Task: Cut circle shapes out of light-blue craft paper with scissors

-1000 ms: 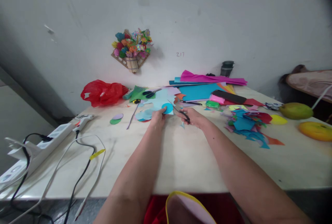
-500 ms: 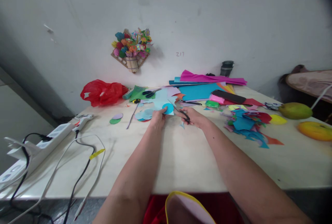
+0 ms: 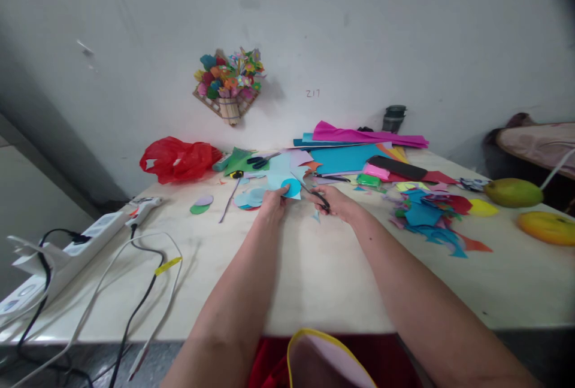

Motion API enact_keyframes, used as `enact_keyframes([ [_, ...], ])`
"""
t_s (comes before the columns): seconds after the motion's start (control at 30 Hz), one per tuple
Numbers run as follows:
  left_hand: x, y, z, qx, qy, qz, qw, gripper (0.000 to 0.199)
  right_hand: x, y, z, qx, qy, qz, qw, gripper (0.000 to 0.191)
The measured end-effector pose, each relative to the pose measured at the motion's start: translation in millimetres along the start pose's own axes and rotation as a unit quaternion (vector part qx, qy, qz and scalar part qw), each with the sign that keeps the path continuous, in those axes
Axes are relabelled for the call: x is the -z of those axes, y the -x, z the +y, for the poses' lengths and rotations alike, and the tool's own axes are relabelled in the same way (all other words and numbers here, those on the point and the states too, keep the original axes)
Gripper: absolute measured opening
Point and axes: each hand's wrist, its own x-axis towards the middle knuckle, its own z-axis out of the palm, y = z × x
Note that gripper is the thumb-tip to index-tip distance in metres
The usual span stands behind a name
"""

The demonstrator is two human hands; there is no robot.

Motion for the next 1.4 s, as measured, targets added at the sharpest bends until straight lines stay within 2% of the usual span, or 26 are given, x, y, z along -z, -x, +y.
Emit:
enact_keyframes([
  [0.33,2.9,2,5,0.007,-0.009,-0.018,1.000,0.025,3,-4,3,-0.002,0.000,-0.004,1.000,0.036],
  [0.63,7.3,-1,5,0.013,-0.015,-0.037,0.999,0.030,5,5,-5,0.004,0.019,-0.021,1.000,0.034],
  [1.03,7.5,-1,6,0.015,-0.013,-0.041,0.999,0.035,6,2,-2,-0.005,0.020,-0.019,1.000,0.035],
  [1.2,9.5,-3,5,0.016,-0.027,-0.039,0.999,0.026,4,-1,0,-0.016,-0.007,-0.016,1.000,0.033],
  [1.4,8.1,-1,5,0.018,-0.021,-0.030,0.999,0.030,3,-1,1,-0.022,0.015,-0.004,1.000,0.035],
])
